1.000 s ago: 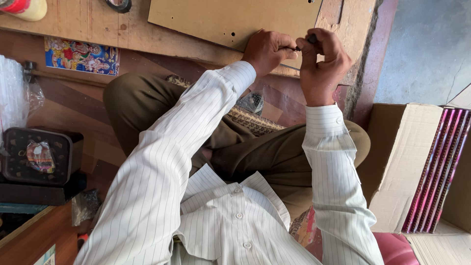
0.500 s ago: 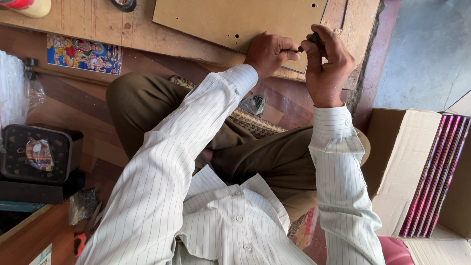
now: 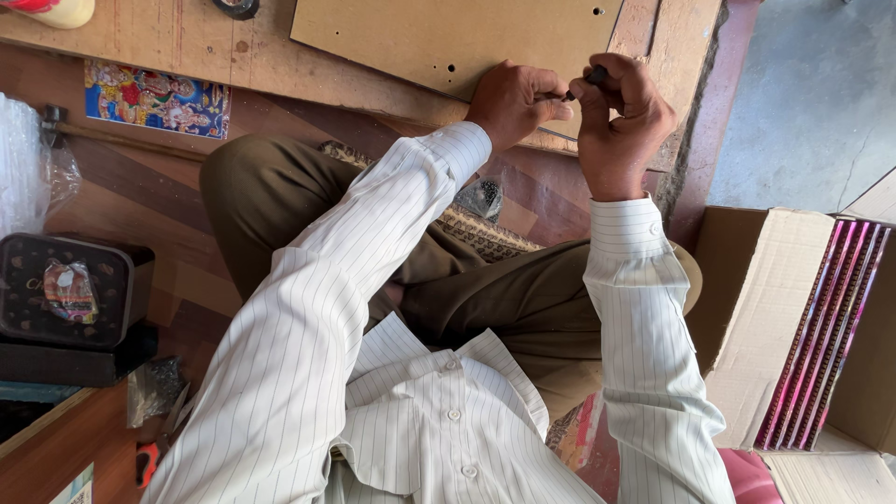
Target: The person sits on the floor of a frame workshop and uses a screwdriver to drive screws into the hardboard backing of a decorative picture frame, repositioning the board between screws and turning it over to work on other edges.
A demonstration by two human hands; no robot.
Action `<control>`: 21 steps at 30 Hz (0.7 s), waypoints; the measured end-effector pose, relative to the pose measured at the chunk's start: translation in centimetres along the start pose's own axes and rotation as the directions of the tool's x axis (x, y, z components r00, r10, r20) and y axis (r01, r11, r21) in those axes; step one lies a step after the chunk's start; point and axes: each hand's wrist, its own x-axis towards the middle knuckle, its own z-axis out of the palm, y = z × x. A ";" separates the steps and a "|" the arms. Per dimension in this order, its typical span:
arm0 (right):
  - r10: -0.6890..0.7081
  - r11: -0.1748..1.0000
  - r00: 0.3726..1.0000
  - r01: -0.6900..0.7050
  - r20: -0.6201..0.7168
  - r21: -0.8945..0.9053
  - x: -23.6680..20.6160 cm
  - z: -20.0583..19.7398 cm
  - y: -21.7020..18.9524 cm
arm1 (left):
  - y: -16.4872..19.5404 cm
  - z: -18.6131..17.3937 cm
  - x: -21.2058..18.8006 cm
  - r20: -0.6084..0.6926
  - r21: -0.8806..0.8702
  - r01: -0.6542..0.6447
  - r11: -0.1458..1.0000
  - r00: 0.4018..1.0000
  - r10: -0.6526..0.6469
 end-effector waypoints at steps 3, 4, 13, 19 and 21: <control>0.022 0.999 0.998 -0.020 -0.067 0.038 0.1 0.5 -0.1 | 0.1 0.2 0.0 -0.017 0.007 0.023 1.000 1.000 -0.023; 0.051 0.998 0.996 -0.047 -0.070 0.052 0.1 0.7 -0.3 | 0.1 0.2 0.0 0.004 0.021 0.058 0.998 0.998 -0.058; -0.104 0.994 0.994 0.103 0.022 0.034 0.1 0.0 -1.2 | -0.3 0.2 -0.1 -0.003 0.145 -0.070 0.987 0.997 0.071; 0.004 0.993 0.995 -0.015 -0.096 -0.117 0.0 0.0 -1.2 | 0.4 0.0 -0.1 0.008 -0.075 0.044 0.996 0.999 -0.044; 0.056 0.992 0.992 -0.068 -0.117 -0.104 0.1 0.2 -1.7 | 0.5 -0.1 -0.1 0.022 -0.017 0.044 0.999 0.999 -0.044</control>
